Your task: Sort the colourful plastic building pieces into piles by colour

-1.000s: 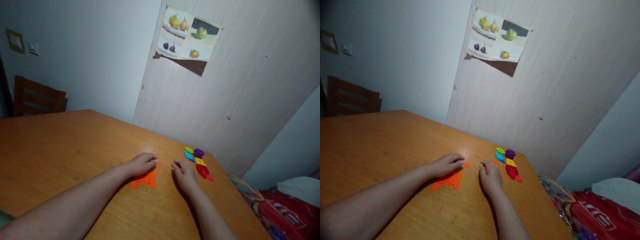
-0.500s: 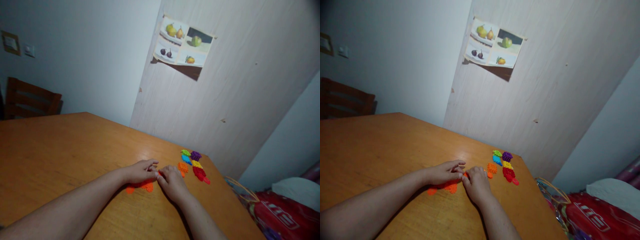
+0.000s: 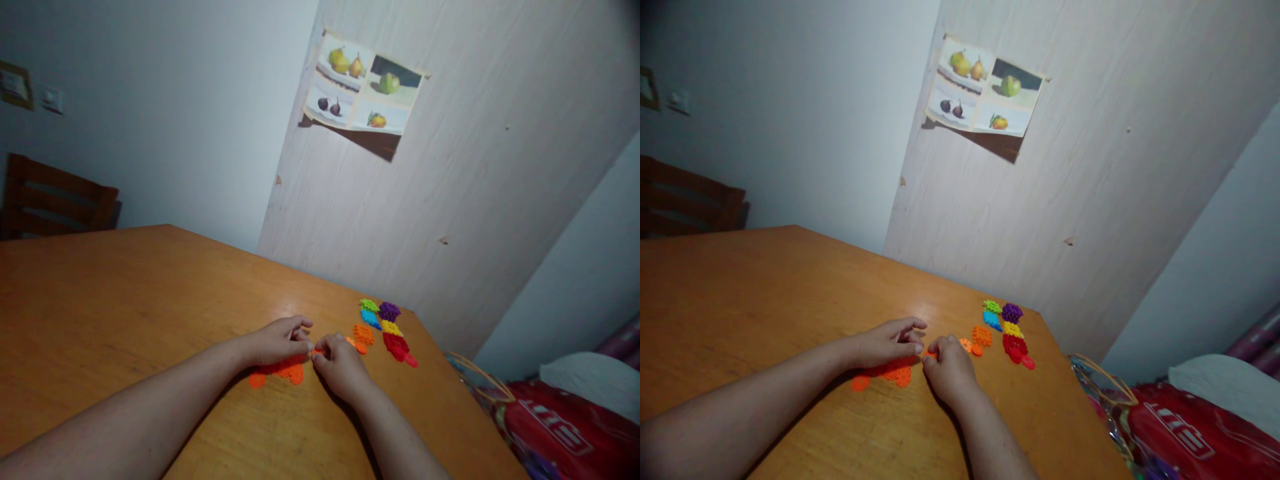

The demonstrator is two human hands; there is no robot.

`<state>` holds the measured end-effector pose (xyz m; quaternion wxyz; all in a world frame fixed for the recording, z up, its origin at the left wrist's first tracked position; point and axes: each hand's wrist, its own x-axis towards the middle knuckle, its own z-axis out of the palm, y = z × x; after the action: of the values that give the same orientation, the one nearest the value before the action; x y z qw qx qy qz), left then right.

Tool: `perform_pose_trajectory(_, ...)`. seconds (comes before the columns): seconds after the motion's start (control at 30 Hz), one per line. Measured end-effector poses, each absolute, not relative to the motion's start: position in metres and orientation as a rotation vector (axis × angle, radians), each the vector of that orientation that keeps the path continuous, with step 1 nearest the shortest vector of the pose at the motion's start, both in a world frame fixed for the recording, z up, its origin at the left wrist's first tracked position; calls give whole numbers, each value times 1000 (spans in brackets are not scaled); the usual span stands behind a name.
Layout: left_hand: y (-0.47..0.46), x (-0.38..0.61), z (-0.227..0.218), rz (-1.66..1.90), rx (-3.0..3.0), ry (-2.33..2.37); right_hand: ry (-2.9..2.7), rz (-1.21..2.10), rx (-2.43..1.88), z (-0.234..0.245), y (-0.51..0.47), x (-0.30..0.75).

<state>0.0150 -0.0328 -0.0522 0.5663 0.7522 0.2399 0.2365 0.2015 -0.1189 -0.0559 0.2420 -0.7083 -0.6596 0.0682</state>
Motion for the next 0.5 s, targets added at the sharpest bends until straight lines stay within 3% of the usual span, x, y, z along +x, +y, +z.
perform_pose_trajectory(0.5, -28, 14, -58, 583, 1776, 549, -1441, 553, -1649, -66, -111, 229)
